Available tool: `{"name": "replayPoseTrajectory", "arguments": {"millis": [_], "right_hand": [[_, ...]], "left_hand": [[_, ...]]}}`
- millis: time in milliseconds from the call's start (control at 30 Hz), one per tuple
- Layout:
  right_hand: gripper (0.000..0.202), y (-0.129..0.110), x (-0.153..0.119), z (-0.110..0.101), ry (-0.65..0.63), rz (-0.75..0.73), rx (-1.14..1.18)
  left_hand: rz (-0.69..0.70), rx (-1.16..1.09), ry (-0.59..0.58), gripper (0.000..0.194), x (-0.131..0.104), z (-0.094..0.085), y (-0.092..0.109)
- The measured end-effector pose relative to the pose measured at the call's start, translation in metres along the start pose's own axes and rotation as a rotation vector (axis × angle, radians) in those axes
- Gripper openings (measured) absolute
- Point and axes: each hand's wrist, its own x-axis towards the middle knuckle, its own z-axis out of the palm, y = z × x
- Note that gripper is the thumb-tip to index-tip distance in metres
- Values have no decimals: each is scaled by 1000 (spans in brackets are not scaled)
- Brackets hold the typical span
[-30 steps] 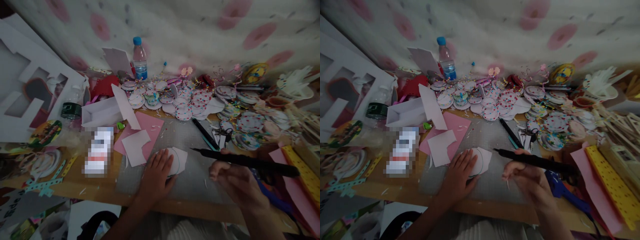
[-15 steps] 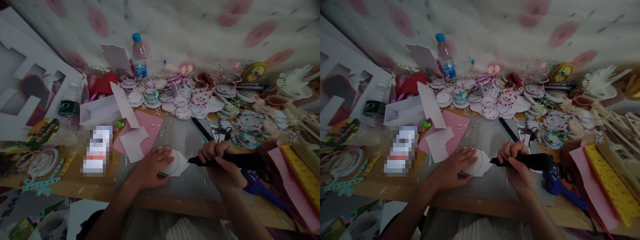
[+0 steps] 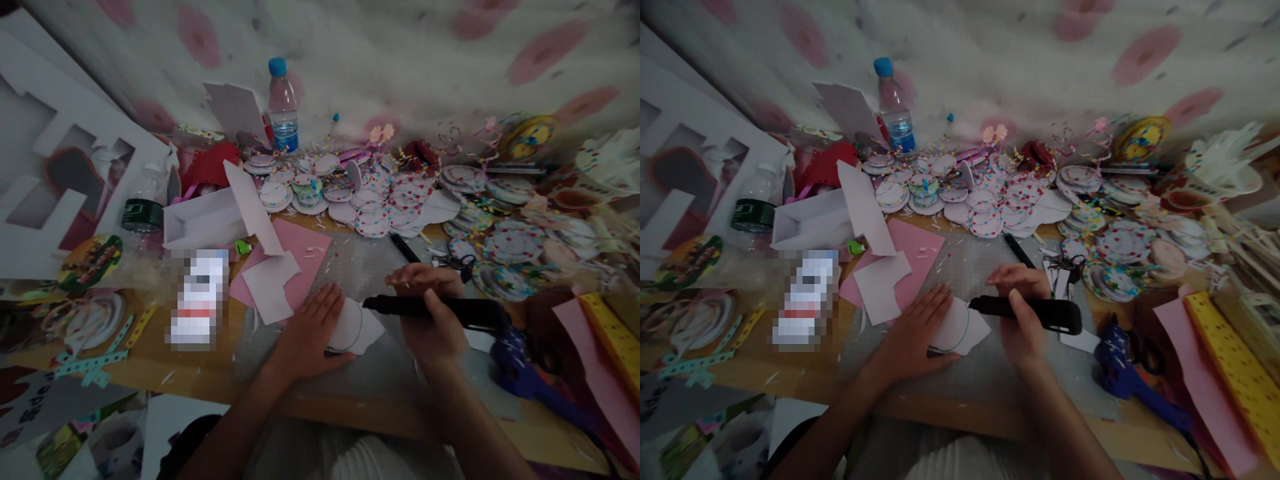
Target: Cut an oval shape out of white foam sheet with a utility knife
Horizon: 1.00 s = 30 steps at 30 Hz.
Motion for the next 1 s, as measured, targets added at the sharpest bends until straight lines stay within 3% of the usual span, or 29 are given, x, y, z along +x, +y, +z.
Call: {"name": "replayPoseTrajectory", "arguments": {"millis": [167, 267, 400, 1000], "right_hand": [[13, -15, -1, -3, 20, 138, 206], [29, -6, -5, -4, -33, 45, 201], [32, 11, -11, -3, -149, -29, 117], [30, 23, -19, 4, -217, -84, 18]], "left_hand": [[2, 13, -12, 91, 1, -2, 0], [5, -1, -4, 92, 1, -2, 1], [12, -12, -1, 90, 1, -3, 1], [17, 33, -22, 92, 2, -2, -1]]}}
